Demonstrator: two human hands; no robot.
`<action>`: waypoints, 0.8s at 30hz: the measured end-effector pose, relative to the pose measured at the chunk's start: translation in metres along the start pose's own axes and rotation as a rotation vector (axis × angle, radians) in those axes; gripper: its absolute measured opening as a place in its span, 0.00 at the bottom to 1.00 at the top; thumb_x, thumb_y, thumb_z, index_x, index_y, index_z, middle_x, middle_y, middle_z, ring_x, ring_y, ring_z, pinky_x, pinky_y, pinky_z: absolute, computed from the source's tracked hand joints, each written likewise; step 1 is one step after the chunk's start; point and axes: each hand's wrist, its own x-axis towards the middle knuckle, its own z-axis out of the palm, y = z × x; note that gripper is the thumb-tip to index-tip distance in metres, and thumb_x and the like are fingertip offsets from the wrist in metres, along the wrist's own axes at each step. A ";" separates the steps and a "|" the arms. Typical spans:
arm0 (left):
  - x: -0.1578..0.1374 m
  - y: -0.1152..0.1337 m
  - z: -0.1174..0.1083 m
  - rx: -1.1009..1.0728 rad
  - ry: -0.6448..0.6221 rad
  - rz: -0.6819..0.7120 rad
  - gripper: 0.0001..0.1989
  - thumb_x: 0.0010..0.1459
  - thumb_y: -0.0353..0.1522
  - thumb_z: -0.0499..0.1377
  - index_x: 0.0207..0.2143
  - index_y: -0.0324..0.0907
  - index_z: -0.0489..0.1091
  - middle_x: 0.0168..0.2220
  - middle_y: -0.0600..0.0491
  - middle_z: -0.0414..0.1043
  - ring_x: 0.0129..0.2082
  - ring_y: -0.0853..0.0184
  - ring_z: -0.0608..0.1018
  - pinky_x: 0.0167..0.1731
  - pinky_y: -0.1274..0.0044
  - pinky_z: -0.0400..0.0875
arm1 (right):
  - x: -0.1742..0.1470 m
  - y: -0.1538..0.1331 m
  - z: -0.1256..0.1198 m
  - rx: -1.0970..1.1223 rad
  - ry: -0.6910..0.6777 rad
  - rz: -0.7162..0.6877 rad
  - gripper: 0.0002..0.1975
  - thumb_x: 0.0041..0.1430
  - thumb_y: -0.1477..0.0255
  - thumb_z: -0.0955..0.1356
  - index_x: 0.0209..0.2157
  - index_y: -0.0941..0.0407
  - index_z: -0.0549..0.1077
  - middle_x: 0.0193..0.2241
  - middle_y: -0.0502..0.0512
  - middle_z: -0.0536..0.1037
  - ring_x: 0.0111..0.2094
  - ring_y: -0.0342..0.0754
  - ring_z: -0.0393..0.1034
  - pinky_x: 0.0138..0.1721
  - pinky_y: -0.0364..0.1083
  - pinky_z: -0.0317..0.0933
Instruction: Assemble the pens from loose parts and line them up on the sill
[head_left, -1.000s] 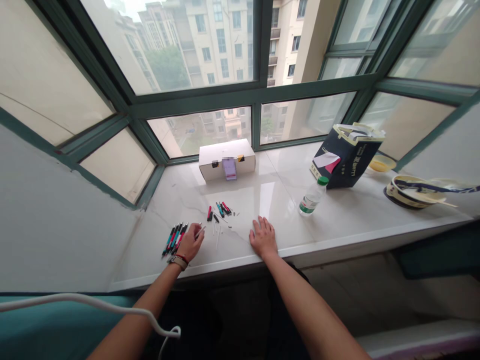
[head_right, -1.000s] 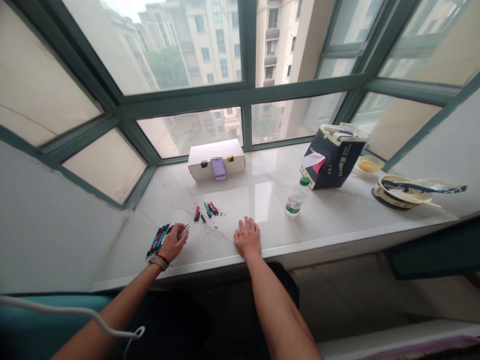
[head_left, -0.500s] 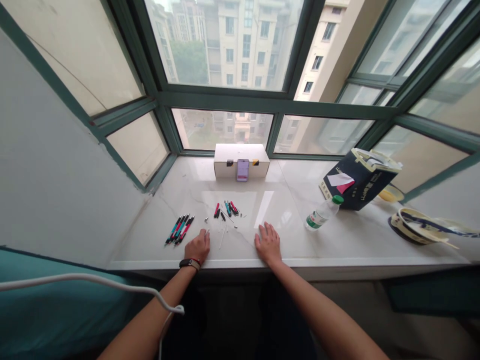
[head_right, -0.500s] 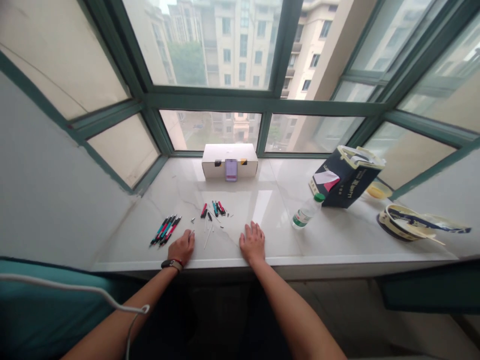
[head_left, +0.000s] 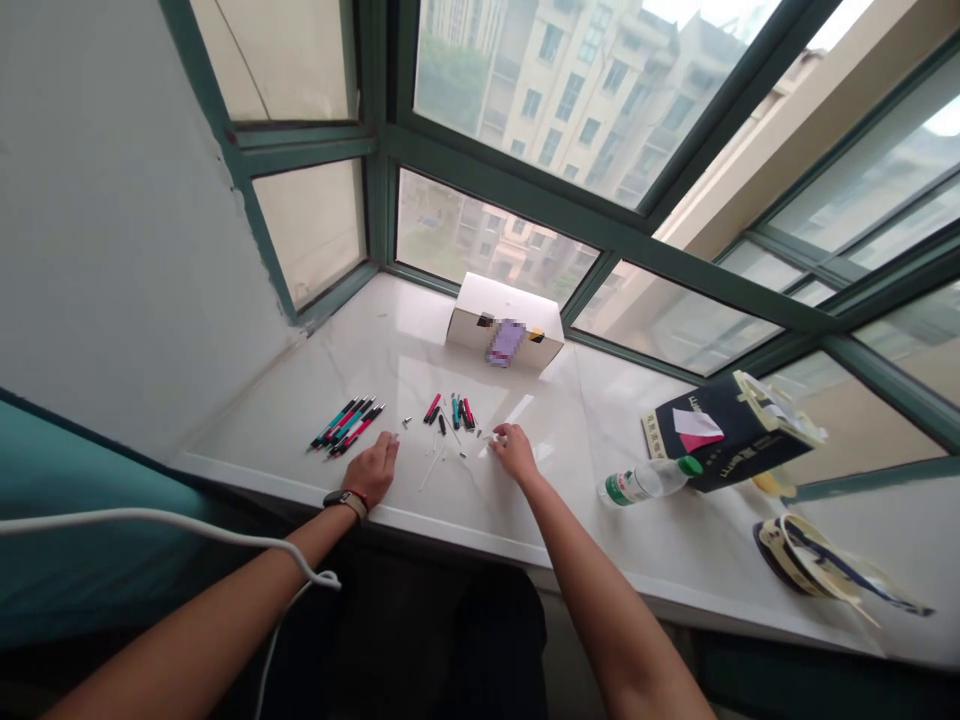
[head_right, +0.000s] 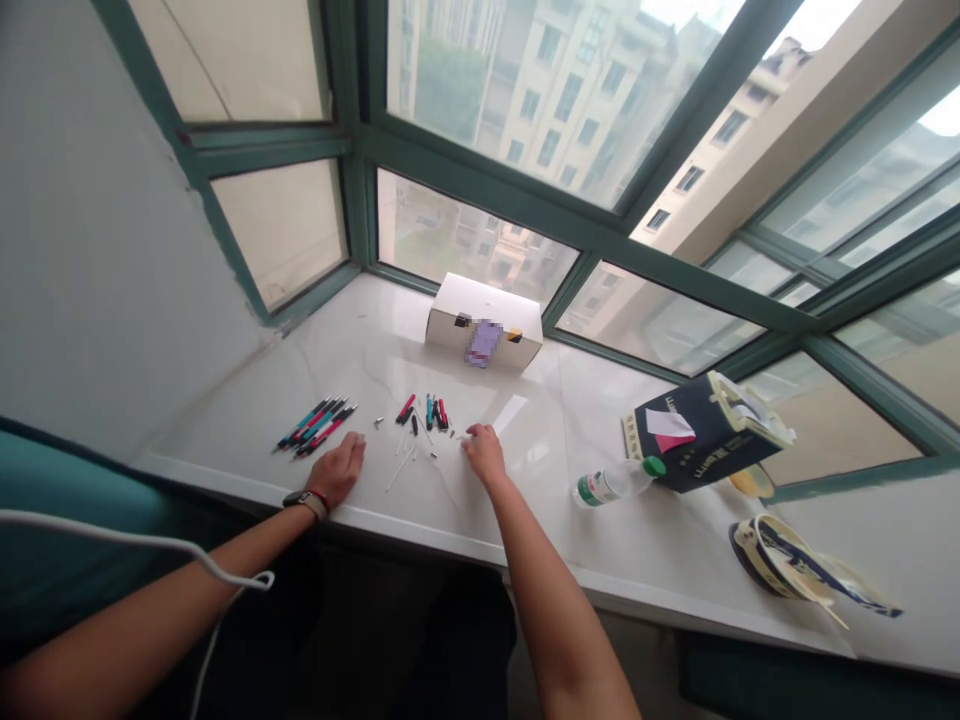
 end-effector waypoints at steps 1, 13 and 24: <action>0.002 -0.002 -0.001 -0.040 -0.003 -0.004 0.17 0.68 0.41 0.38 0.44 0.46 0.62 0.30 0.52 0.74 0.29 0.64 0.76 0.28 0.77 0.57 | 0.008 -0.001 -0.001 -0.024 -0.030 0.007 0.12 0.55 0.73 0.68 0.43 0.55 0.73 0.41 0.55 0.71 0.37 0.45 0.69 0.43 0.43 0.61; -0.004 0.000 -0.006 -0.010 -0.057 0.081 0.18 0.67 0.44 0.40 0.43 0.49 0.65 0.29 0.53 0.75 0.31 0.61 0.77 0.28 0.76 0.57 | 0.003 -0.025 0.003 -0.161 -0.062 -0.064 0.06 0.62 0.72 0.63 0.37 0.56 0.72 0.38 0.57 0.75 0.37 0.46 0.69 0.38 0.44 0.60; -0.013 0.009 -0.004 0.094 -0.137 0.285 0.18 0.67 0.42 0.40 0.45 0.48 0.65 0.35 0.48 0.76 0.34 0.60 0.78 0.32 0.74 0.62 | -0.029 -0.122 0.032 0.204 -0.208 -0.401 0.04 0.59 0.74 0.67 0.34 0.54 0.76 0.28 0.50 0.79 0.31 0.45 0.74 0.39 0.43 0.65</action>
